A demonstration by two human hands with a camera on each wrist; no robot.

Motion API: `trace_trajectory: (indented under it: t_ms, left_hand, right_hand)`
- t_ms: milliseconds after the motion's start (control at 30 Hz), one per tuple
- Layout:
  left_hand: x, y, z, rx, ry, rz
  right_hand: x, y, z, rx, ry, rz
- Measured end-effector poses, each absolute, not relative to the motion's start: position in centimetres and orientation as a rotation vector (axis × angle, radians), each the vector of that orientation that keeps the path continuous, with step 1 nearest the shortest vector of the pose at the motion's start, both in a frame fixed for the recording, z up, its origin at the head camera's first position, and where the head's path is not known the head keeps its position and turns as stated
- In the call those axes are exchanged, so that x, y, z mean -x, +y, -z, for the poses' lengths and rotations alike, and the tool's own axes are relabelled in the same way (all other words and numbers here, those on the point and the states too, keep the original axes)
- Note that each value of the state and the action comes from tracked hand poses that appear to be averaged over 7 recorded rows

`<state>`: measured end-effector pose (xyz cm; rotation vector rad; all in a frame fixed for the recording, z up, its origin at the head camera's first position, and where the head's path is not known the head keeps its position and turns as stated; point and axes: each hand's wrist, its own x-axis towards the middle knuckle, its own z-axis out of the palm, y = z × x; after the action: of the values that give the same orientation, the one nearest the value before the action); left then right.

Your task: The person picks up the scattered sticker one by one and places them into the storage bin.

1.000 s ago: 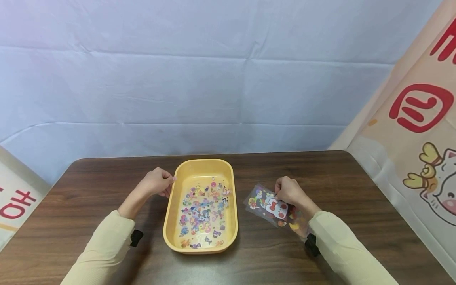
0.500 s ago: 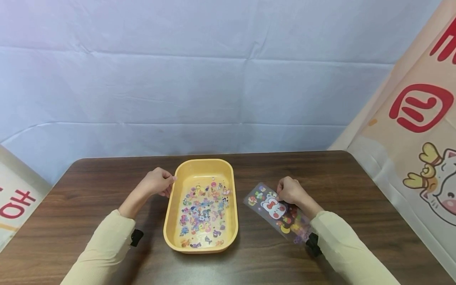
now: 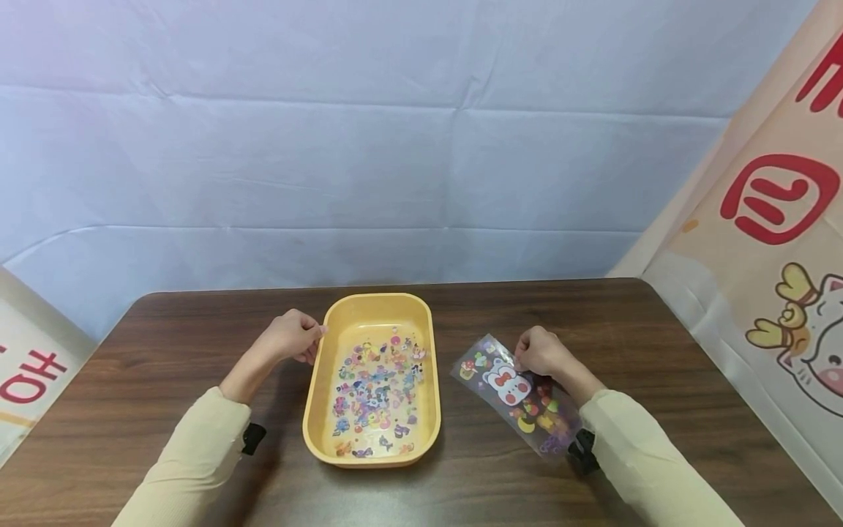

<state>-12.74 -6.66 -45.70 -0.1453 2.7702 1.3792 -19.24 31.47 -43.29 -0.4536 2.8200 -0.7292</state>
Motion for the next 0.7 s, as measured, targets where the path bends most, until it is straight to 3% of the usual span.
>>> trace_trajectory:
  t_ms: [700]
  left_hand:
    - [12.8,-6.6,46.0,0.144,2.795,-1.364]
  right_hand:
    - [19.5,32.4,41.0,0.453,2.647,0.881]
